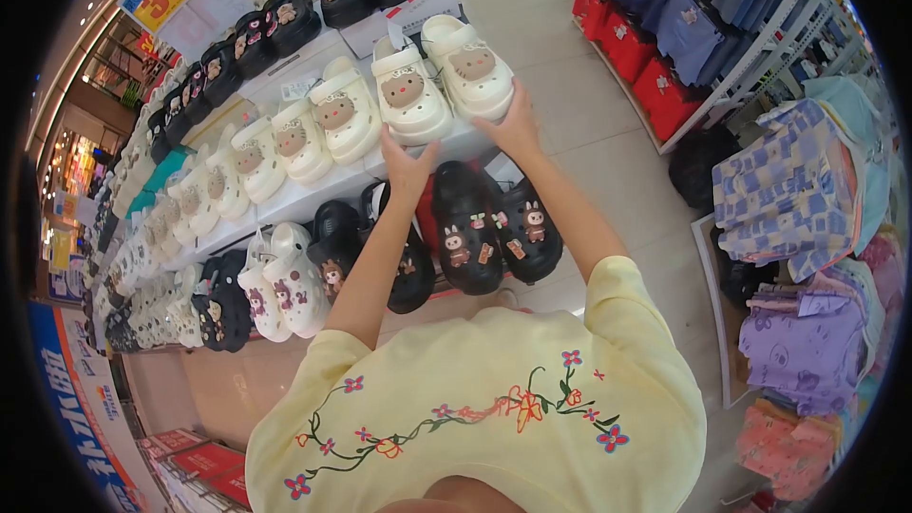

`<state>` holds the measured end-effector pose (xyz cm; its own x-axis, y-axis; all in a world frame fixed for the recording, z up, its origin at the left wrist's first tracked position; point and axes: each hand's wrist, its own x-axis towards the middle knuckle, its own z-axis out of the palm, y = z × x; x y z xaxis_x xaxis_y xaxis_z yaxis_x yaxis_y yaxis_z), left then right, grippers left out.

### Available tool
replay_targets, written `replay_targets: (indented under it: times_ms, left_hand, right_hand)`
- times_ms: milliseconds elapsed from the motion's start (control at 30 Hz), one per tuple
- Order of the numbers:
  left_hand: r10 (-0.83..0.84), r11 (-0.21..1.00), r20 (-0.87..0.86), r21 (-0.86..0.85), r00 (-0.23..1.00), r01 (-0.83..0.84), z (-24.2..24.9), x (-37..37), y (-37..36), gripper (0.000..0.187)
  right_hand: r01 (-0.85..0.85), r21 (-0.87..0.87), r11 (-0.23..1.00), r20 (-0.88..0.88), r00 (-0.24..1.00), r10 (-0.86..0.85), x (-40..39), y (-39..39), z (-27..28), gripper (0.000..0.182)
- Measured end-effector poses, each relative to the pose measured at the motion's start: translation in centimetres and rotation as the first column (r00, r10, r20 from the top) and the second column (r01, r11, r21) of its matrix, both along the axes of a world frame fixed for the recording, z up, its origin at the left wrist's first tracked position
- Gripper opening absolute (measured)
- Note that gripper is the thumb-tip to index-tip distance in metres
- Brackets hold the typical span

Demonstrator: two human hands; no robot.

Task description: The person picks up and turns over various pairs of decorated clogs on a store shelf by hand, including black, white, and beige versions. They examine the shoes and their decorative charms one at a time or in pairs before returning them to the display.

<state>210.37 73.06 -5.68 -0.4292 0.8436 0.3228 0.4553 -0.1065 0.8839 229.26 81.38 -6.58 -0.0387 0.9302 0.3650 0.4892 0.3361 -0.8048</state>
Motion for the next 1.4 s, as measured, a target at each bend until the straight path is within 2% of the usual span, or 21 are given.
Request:
replay_targets:
  times_ms: [133,233,333,400,500,600,667,700,767,800,833,867,967,1067,1167,1267,1400]
  left_hand:
    - [0.066,0.997,0.025,-0.036,0.998,-0.065,0.1,0.5,0.8,0.097]
    - [0.099,0.995,-0.031,0.015,0.995,-0.099,-0.5,1.4,0.9,0.095]
    - [0.083,0.996,0.015,-0.017,0.996,-0.082,-0.3,1.3,0.4,0.093]
    - [0.099,0.994,-0.044,-0.032,0.994,-0.100,-0.8,0.9,0.1,0.091]
    - [0.049,0.992,-0.078,-0.109,0.996,-0.057,0.0,1.1,-2.6,0.084]
    - [-0.057,0.989,-0.104,-0.145,0.993,0.042,0.4,2.1,-7.6,0.075]
    - [-0.126,0.979,-0.083,-0.170,0.989,0.110,0.0,3.1,-11.0,0.073]
    - [-0.128,0.971,-0.029,-0.209,0.991,0.119,-0.1,3.8,-12.4,0.073]
    - [-0.128,0.960,0.076,-0.240,0.989,0.142,-1.1,5.0,-14.4,0.076]
    - [-0.159,0.961,0.066,-0.218,0.985,0.169,-2.6,5.3,-15.0,0.082]
    - [-0.151,0.941,0.164,-0.278,0.975,0.192,-2.4,5.7,-15.4,0.086]
    - [-0.135,0.917,0.261,-0.334,0.956,0.220,-2.3,6.0,-15.7,0.090]
    - [-0.087,0.917,0.155,-0.373,0.984,0.140,-3.7,5.6,-15.2,0.097]
    - [-0.025,0.880,0.445,-0.415,0.895,0.231,-7.3,4.9,-14.5,0.101]
    - [-0.070,0.913,0.496,-0.318,0.865,0.256,-6.8,5.3,-14.3,0.102]
    - [0.010,0.917,0.441,-0.363,0.897,0.168,-5.6,6.2,-14.5,0.097]
    - [0.016,0.919,0.488,-0.352,0.872,0.180,-3.7,6.8,-14.6,0.095]
  right_hand:
    - [0.022,-0.031,0.999,0.029,0.999,-0.021,-0.3,-0.9,1.0,0.100]
    - [-0.027,0.051,0.998,-0.018,0.999,0.028,-0.1,-0.5,0.5,0.099]
    - [-0.032,0.048,0.998,-0.009,0.999,0.033,0.0,-0.4,0.3,0.098]
    - [-0.072,0.045,0.996,-0.024,0.997,0.073,0.3,-0.3,0.0,0.100]
    - [-0.131,0.052,0.990,-0.042,0.990,0.133,0.6,-0.2,-1.0,0.101]
    - [-0.244,0.076,0.967,-0.073,0.966,0.249,1.9,-0.7,-0.9,0.091]
    - [-0.301,-0.031,0.953,-0.200,0.936,0.289,3.2,-3.0,0.2,0.082]
    - [-0.336,-0.081,0.938,-0.264,0.915,0.305,4.0,-4.6,0.6,0.078]
    - [-0.271,-0.189,0.944,-0.335,0.921,0.197,5.7,-7.8,0.3,0.067]
    - [-0.252,-0.233,0.939,-0.392,0.908,0.146,6.4,-9.3,-0.9,0.065]
    - [-0.234,-0.281,0.931,-0.443,0.892,0.091,7.1,-10.6,-2.3,0.063]
    - [-0.282,-0.326,0.902,-0.471,0.876,0.103,7.6,-12.0,-3.3,0.062]
    - [-0.404,-0.414,0.816,-0.535,0.833,0.142,8.7,-14.2,-4.3,0.060]
    - [-0.477,-0.433,0.765,-0.557,0.809,0.190,9.0,-14.2,-4.4,0.059]
    - [-0.493,-0.464,0.736,-0.544,0.814,0.202,8.9,-13.6,-4.9,0.058]
    - [-0.495,-0.504,0.708,-0.553,0.814,0.176,8.7,-13.8,-3.7,0.059]
    - [-0.519,-0.512,0.685,-0.549,0.811,0.204,9.1,-12.8,-4.4,0.060]
